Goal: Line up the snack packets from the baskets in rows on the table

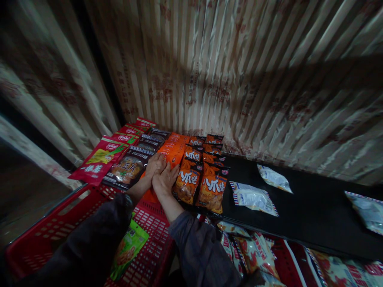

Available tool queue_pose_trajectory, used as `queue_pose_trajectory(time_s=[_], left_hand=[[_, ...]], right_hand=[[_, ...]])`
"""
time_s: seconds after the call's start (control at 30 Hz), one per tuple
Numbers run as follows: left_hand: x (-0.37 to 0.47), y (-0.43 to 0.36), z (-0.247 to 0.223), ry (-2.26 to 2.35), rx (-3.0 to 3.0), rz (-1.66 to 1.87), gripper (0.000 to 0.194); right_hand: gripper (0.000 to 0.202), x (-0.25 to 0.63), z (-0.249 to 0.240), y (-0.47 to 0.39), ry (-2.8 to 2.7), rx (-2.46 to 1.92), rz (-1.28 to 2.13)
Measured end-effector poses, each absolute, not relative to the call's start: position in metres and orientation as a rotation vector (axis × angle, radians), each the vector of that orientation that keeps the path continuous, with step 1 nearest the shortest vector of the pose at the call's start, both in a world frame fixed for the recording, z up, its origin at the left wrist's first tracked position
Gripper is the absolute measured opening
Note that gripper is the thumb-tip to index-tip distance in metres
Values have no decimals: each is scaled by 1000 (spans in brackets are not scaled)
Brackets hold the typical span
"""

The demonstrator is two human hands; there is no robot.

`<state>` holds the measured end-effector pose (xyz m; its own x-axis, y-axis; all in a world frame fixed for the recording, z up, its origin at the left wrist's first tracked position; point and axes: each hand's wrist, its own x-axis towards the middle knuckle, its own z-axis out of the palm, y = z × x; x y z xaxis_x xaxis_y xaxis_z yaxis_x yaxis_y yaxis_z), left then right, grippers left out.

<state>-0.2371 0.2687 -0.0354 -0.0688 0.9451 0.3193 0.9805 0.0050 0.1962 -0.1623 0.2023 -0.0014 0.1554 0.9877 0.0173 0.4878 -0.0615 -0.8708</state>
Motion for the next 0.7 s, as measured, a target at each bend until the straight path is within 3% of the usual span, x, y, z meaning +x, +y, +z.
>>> queue_pose_trajectory(time_s=[0.7], left_hand=[[-240, 266, -35, -2105, -2115, -557, 41]], right_hand=[[50, -160, 15, 216, -1320, -1713, 779]])
